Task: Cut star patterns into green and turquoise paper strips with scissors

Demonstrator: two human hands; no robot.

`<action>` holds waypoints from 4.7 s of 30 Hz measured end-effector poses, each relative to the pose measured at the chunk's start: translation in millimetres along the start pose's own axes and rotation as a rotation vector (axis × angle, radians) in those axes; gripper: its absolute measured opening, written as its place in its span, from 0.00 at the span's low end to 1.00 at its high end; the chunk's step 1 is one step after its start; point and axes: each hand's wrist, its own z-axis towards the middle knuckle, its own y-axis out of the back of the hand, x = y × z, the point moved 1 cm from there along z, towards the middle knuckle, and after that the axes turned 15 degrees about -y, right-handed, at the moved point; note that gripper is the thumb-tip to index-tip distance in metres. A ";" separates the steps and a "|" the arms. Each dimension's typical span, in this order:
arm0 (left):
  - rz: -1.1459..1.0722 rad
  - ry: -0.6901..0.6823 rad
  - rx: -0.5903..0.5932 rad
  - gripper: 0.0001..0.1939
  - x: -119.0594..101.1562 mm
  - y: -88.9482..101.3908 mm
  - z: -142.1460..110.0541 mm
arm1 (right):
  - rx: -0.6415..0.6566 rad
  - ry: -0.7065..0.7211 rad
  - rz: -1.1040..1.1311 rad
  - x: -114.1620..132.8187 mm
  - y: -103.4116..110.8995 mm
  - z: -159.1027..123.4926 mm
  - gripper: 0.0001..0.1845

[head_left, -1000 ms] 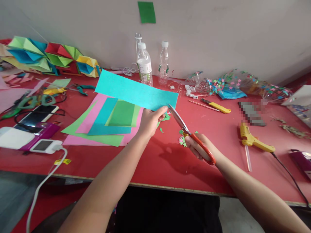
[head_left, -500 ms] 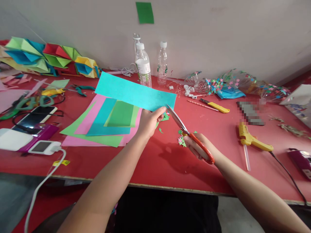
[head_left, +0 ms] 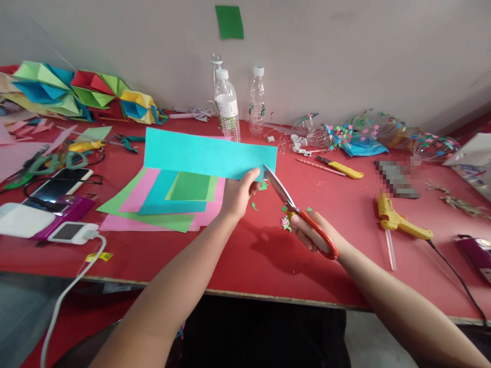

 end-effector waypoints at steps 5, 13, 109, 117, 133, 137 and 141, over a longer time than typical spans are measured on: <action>0.082 -0.078 0.070 0.22 -2.0 -5.7 -12.0 | 0.027 0.061 0.029 -7.9 -3.1 4.4 0.27; 0.116 -0.078 0.097 0.25 -2.4 -12.0 -24.2 | 0.013 0.083 0.034 -8.2 -7.9 3.1 0.28; -0.202 -0.075 0.101 0.14 -8.0 -1.8 6.9 | -0.093 0.002 -0.057 5.3 2.4 -0.5 0.24; -0.037 -0.095 0.157 0.10 -8.1 3.9 9.2 | -0.078 -0.010 -0.155 8.0 9.6 -1.8 0.23; -0.102 -0.037 0.216 0.12 -7.4 -0.6 6.2 | -0.089 0.028 -0.181 2.2 15.5 2.5 0.26; -0.113 -0.032 0.247 0.10 -9.0 -1.4 6.0 | -0.067 -0.002 -0.153 4.3 15.1 0.4 0.28; -0.151 0.001 0.247 0.09 -9.1 -1.0 7.2 | -0.029 0.027 -0.165 7.8 15.2 -1.9 0.30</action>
